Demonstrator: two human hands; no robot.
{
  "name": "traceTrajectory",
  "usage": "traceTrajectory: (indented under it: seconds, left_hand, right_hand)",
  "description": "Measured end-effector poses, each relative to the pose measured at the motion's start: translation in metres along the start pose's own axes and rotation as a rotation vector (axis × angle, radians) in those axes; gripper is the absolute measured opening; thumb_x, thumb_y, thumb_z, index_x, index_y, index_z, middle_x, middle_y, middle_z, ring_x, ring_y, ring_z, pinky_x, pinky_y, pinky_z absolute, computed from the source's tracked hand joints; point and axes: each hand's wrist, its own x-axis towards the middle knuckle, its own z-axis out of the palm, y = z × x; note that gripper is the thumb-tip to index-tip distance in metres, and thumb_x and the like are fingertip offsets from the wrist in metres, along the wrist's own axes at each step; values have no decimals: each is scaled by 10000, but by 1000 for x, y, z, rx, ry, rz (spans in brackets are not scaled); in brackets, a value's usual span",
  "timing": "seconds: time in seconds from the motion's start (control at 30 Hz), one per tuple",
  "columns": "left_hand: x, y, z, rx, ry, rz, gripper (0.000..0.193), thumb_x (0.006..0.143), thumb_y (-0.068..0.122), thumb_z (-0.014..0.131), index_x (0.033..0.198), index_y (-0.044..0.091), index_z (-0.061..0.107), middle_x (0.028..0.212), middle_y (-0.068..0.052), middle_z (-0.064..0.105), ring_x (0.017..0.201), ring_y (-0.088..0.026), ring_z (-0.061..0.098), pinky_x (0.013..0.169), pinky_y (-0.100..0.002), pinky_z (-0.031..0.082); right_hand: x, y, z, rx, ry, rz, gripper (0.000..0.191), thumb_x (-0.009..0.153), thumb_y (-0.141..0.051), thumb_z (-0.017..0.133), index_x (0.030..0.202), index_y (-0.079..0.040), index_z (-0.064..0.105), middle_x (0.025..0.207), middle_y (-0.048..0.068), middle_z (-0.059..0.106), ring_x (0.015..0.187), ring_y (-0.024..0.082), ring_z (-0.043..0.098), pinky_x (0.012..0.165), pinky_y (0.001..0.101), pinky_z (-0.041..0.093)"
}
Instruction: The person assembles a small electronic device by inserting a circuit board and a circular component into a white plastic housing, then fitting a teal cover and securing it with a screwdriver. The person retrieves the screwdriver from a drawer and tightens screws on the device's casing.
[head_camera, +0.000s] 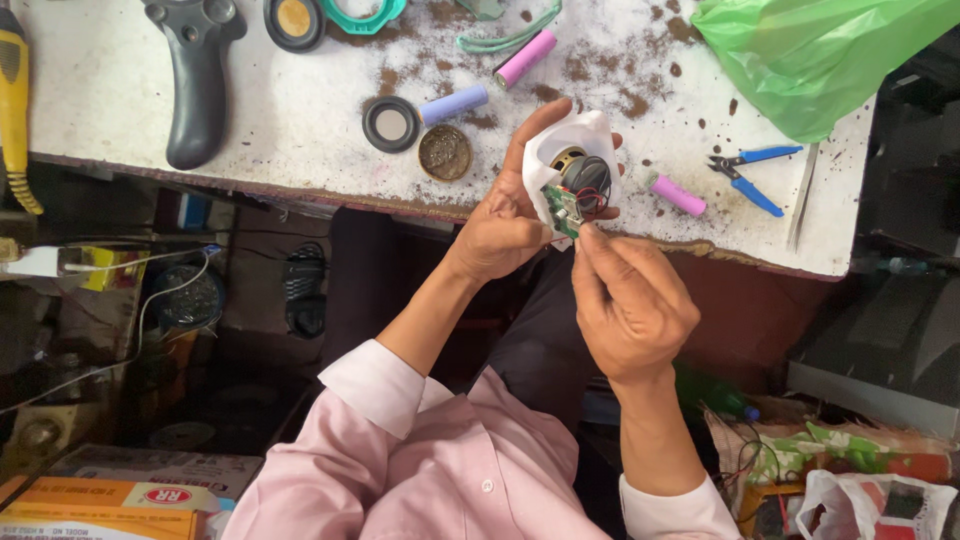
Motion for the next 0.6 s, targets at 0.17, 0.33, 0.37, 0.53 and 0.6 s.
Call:
traceTrajectory:
  seconds: [0.17, 0.33, 0.37, 0.53, 0.6]
  left_hand:
    - [0, -2, -1, 10, 4, 10, 1077, 723, -110, 546, 1679, 270, 229, 1565, -179, 434, 1416, -292, 512, 1213, -557, 461]
    - [0, -2, -3, -41, 8, -2, 1067, 735, -104, 542, 1677, 284, 224, 1559, -177, 441, 1395, -290, 522, 1210, -552, 464]
    - [0, -2, -3, -39, 8, -2, 1069, 733, -99, 542, 1679, 283, 223, 1557, -180, 442, 1391, -294, 526, 1209, -551, 466]
    - [1, -2, 1, -10, 14, -12, 1067, 735, -87, 561, 1671, 274, 197, 1547, -183, 446, 1393, -297, 529, 1201, -532, 467]
    - [1, 0, 2, -15, 28, -17, 1072, 741, -81, 565, 1676, 270, 177, 1540, -177, 448, 1388, -292, 525, 1194, -518, 466]
  right_hand:
    - [-4, 2, 10, -25, 43, -47, 305, 900, 141, 814, 1167, 31, 714, 925, 139, 691, 846, 259, 704, 776, 357, 591]
    - [-6, 2, 10, 19, 25, 80, 284, 906, 97, 816, 1155, -8, 727, 952, 125, 704, 847, 234, 715, 765, 337, 583]
    - [-6, 2, 10, 21, 16, 96, 278, 908, 90, 816, 1152, -11, 729, 950, 122, 704, 842, 231, 712, 762, 336, 580]
    - [-3, 2, 10, 49, -28, 138, 266, 908, 68, 811, 1147, -18, 730, 945, 119, 708, 842, 226, 713, 765, 330, 579]
    - [-1, 1, 10, 69, -36, 161, 259, 916, 67, 801, 1151, -19, 733, 962, 121, 715, 862, 227, 718, 782, 330, 579]
